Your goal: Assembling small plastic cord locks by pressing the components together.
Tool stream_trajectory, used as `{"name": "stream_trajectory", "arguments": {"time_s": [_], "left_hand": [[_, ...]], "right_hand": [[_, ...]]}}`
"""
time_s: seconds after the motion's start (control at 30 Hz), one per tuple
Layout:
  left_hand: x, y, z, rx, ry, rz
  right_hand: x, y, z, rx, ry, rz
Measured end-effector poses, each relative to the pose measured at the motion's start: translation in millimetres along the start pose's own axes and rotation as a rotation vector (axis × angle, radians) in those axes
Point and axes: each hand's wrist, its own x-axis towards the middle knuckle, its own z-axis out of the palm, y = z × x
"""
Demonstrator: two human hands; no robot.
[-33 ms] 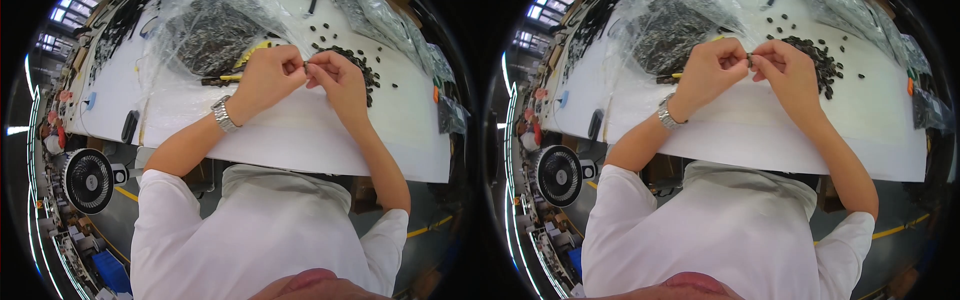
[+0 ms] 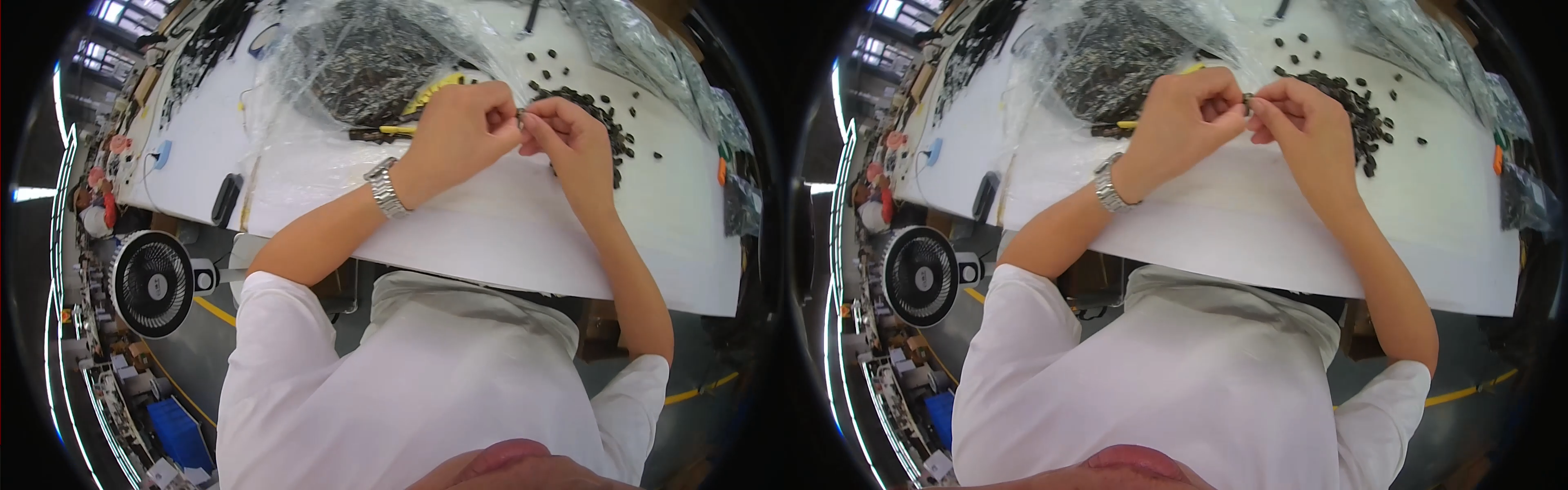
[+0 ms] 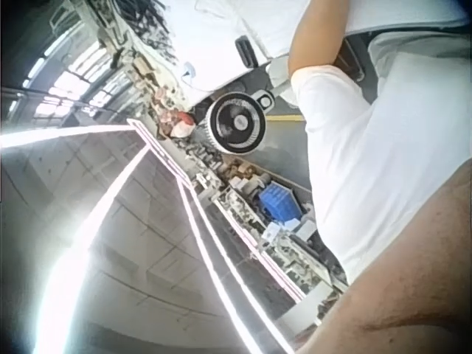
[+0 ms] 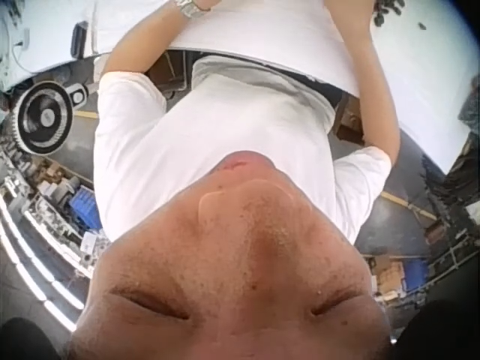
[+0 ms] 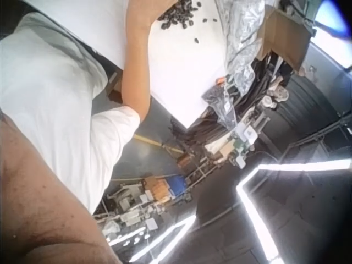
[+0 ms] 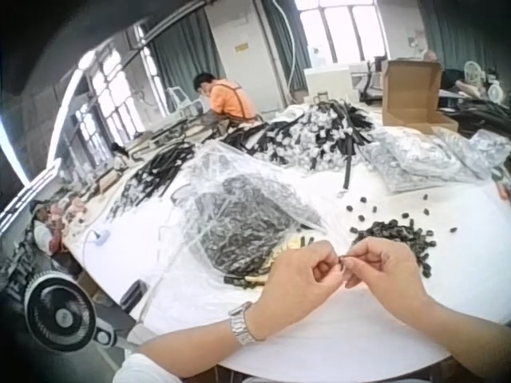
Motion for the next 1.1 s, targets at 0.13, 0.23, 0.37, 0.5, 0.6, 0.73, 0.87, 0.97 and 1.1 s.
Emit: {"name": "stream_trajectory", "arguments": {"time_s": [0.13, 0.23, 0.37, 0.5, 0.6, 0.73, 0.87, 0.97, 1.1], "left_hand": [[-2, -8, 13, 0.092, 0.099, 0.13], [-6, -11, 17, 0.178, 0.126, 0.146], [-2, -9, 21, 0.179, 0.201, 0.173], [-2, -9, 22, 0.22, 0.208, 0.24], [-4, -9, 20, 0.31, 0.192, 0.313], [2, -13, 28, 0.387, 0.117, 0.396], [-5, -6, 9, 0.371, 0.147, 0.385], [-5, -8, 3, 0.418, 0.159, 0.384], [1, -5, 8, 0.435, 0.147, 0.423]], "right_hand": [[-4, 1, -1, -0.06, 0.01, 0.049], [0, 15, -4, -0.036, -0.006, 0.083], [6, 32, -21, -0.062, -0.029, 0.098], [7, 33, -7, 0.264, -0.079, 0.19], [8, 34, -11, 0.553, -0.13, 0.268], [7, 42, -25, 0.6, -0.192, 0.26], [3, 22, -3, 0.452, -0.13, 0.203], [3, 15, 8, 0.415, -0.139, 0.165], [4, 25, 0, 0.409, -0.064, 0.14]]}}
